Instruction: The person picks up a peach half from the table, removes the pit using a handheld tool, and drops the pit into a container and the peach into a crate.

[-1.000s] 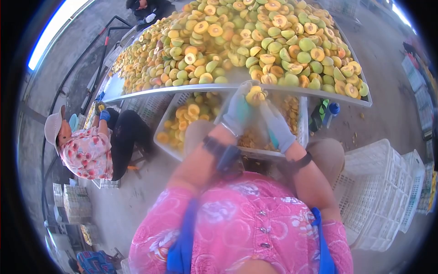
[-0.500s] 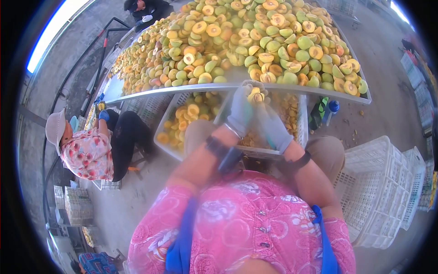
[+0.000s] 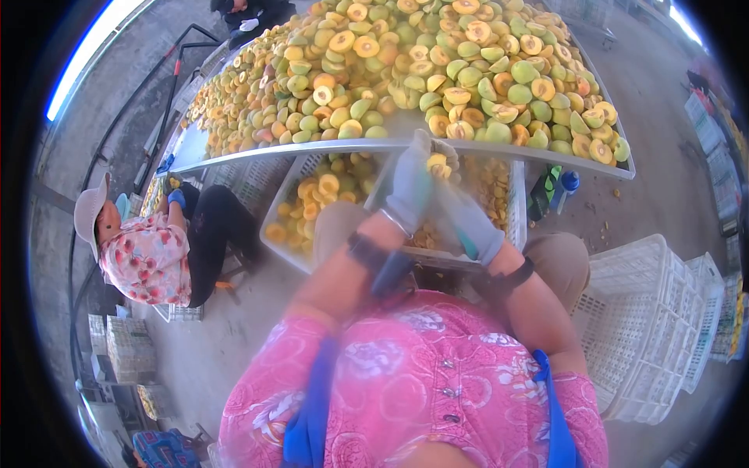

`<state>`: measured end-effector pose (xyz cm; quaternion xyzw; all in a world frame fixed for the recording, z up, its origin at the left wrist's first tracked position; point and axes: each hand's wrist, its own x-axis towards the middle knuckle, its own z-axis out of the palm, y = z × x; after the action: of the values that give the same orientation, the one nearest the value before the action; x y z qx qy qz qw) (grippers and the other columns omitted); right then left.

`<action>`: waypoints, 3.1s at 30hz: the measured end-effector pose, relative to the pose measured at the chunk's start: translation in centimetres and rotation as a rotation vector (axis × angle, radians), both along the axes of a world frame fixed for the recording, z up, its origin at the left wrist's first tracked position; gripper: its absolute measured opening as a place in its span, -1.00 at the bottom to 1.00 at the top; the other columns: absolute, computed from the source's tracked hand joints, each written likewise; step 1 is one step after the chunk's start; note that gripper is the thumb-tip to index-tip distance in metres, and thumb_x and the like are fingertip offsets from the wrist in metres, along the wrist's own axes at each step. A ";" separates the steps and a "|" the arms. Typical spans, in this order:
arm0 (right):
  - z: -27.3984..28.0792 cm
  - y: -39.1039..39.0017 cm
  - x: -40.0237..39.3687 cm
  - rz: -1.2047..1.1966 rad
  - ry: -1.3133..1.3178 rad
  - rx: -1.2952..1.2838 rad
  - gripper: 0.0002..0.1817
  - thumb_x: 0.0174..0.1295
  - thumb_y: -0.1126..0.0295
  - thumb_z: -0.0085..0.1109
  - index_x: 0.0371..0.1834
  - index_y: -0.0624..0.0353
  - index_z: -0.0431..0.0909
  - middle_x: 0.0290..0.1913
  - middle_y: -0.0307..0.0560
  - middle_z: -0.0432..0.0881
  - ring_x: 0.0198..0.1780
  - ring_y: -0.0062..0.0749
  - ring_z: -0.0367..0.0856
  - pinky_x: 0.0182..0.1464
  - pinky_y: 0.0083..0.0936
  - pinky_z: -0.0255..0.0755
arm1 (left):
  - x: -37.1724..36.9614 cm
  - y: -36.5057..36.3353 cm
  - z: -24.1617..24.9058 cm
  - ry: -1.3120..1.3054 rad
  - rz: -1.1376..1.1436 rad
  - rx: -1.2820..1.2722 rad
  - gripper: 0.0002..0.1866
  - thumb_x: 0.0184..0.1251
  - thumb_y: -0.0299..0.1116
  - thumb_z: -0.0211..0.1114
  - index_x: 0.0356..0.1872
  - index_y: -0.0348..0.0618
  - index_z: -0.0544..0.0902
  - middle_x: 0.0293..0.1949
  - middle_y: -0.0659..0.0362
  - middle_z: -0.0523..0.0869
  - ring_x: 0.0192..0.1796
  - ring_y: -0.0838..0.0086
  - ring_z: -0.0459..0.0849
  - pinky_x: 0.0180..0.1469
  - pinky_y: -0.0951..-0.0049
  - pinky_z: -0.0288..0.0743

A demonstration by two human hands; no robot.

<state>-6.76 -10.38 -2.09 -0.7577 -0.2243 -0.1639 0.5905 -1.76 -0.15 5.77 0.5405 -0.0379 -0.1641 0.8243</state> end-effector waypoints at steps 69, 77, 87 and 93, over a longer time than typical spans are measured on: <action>7.8 2.2 0.0 0.263 1.229 0.821 -0.62 0.42 -0.08 -0.11 -0.18 0.01 0.38 -0.60 -0.35 0.30 -0.74 -0.65 0.16 -0.73 -0.63 0.12 | 21.1 4.6 -4.2 -0.849 -0.010 1.453 -0.24 0.15 -0.25 0.25 0.37 -0.20 0.15 0.28 -0.24 0.33 0.28 -0.09 0.37 0.30 0.16 0.32; -8.8 1.3 2.4 -0.001 0.611 0.165 -0.64 0.42 0.03 -0.11 -0.02 0.07 0.44 -0.46 -0.19 0.55 -0.55 -0.43 0.52 -0.54 -0.56 0.36 | 19.2 5.6 -5.3 -0.672 -0.119 1.445 -0.32 0.09 -0.28 0.23 0.31 -0.11 0.31 0.21 -0.21 0.43 0.27 -0.07 0.40 0.30 0.16 0.32; -9.2 -2.3 0.0 0.221 0.497 -1.014 -0.49 0.37 0.03 -0.20 0.07 0.20 0.55 0.05 0.23 0.58 0.02 0.16 0.58 0.05 -0.21 0.44 | 10.7 6.1 -5.5 -0.088 0.093 -0.229 -0.57 0.14 -0.57 0.27 0.09 -0.23 0.48 -0.09 0.11 0.63 -0.07 0.38 0.64 -0.01 0.43 0.57; -11.9 -3.7 -2.0 0.103 0.605 -1.184 -0.65 0.23 0.25 -0.06 -0.11 0.20 0.65 -0.04 0.22 0.64 -0.03 0.06 0.63 0.04 -0.22 0.45 | 4.1 7.9 -6.1 0.223 0.274 -0.630 -0.76 0.26 -0.49 0.04 -0.06 -0.25 0.52 -0.15 0.12 0.61 -0.10 0.39 0.61 -0.04 0.47 0.55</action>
<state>-8.78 -14.05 -14.02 -0.9549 -0.1367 0.2352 0.1187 2.32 7.74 -0.30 0.2388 0.0761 -0.0903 0.9639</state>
